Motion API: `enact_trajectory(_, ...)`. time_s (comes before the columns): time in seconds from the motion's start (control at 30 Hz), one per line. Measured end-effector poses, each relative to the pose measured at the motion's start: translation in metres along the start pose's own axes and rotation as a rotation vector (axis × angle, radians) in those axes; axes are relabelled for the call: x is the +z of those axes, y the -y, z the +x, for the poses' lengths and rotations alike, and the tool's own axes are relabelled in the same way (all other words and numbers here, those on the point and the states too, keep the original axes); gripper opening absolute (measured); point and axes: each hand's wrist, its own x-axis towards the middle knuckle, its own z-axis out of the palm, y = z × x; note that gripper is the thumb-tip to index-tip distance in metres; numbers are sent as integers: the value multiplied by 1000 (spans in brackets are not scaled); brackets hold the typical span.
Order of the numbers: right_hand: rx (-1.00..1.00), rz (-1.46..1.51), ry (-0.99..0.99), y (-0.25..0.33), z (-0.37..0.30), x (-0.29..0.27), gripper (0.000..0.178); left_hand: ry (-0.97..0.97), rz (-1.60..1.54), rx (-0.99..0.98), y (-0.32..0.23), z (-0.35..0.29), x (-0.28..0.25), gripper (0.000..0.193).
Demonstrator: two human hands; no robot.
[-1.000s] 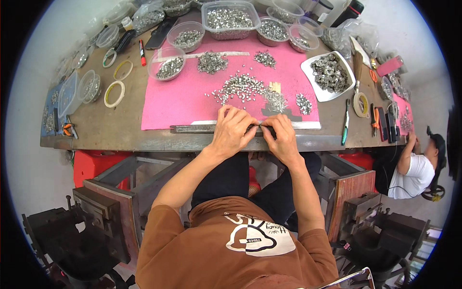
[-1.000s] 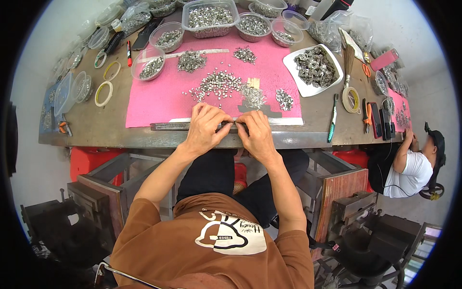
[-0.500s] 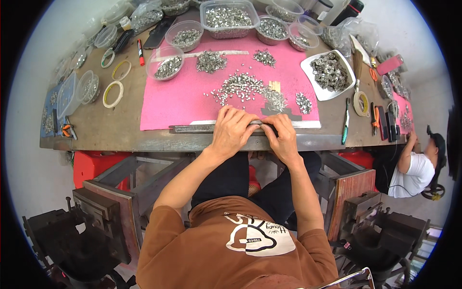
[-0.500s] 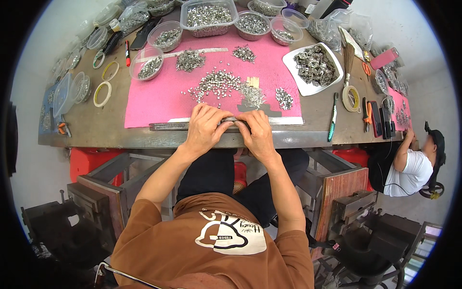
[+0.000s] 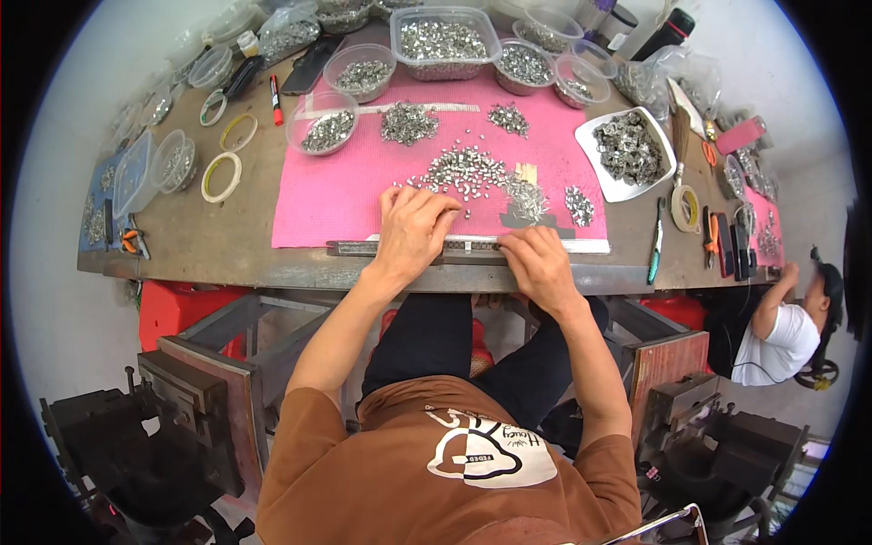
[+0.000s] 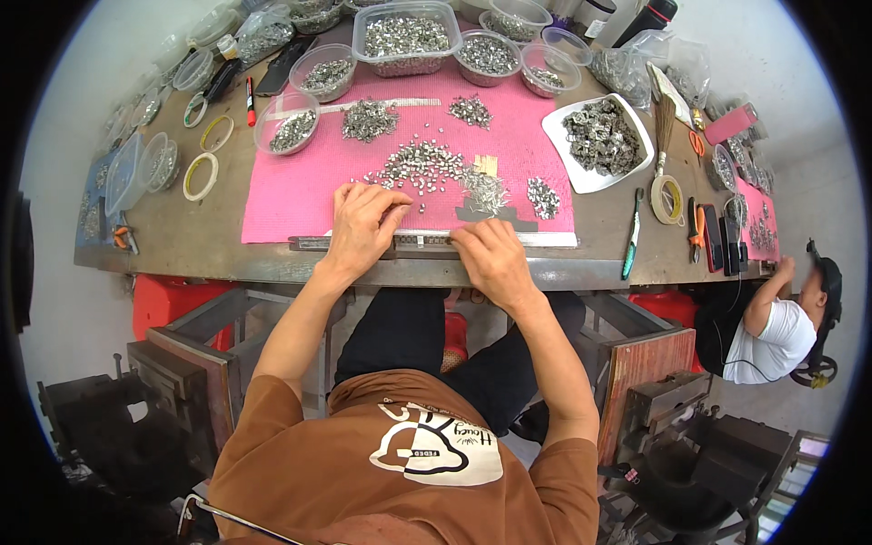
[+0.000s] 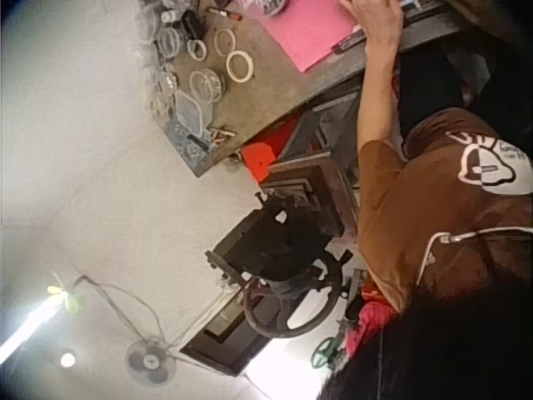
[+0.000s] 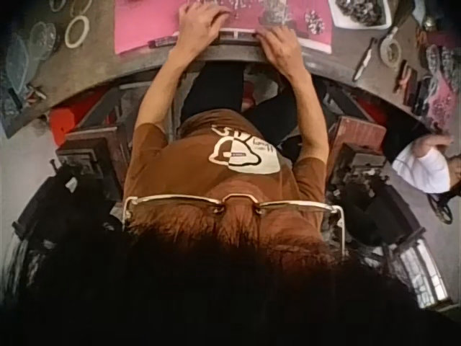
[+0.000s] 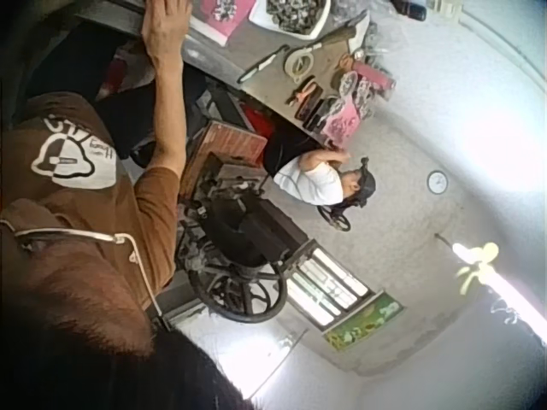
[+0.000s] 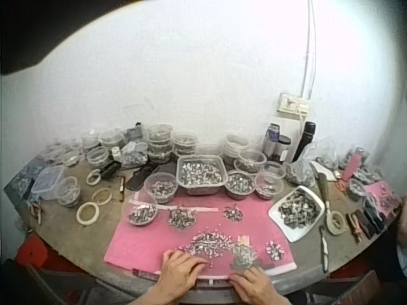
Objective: The person arranges small metal pieces into a metal holder by hand, places the holder into a manual press machine to press the components by turning the wheel, and resumes placing metal pieces into the holder on the table.
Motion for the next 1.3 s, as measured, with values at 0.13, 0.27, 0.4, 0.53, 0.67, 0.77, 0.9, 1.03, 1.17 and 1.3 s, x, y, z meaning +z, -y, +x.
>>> enact_trajectory(0.13, 95, 38, -26, -13, 25, 5, 17, 83, 29, 20, -2, 8, 8, 13)
enact_trajectory(0.27, 152, 54, -28, -28, 48, 27, 14, 103, 77, -17, -5, 13, 20, 17)
enact_trajectory(0.4, 200, 1, 50, -35, 59, 42, 11, 124, 114, -30, -3, 13, 19, 15)
enact_trajectory(0.53, 155, -2, 6, -27, 53, 33, 7, 102, 112, -10, 1, 13, 14, 14)
enact_trajectory(0.67, 256, 171, 49, -10, 27, 2, 6, 142, 69, -72, 7, 12, 4, 15)
enact_trajectory(0.77, 307, 249, 35, -2, 7, -3, 6, 98, 72, -59, 9, 12, 7, 15)
enact_trajectory(0.9, 282, 209, -10, 7, 1, -1, 7, 79, 144, -26, 8, 12, 6, 13)
enact_trajectory(1.03, 228, 191, -47, 7, 0, -1, 8, 82, 149, 3, 11, 9, 2, 12)
enact_trajectory(1.17, 257, 172, -31, -3, 14, 1, 9, 94, 124, -31, 10, 8, 1, 12)
enact_trajectory(1.3, 212, 136, -49, -23, 44, 24, 10, 100, 127, -43, 9, 9, 4, 11)
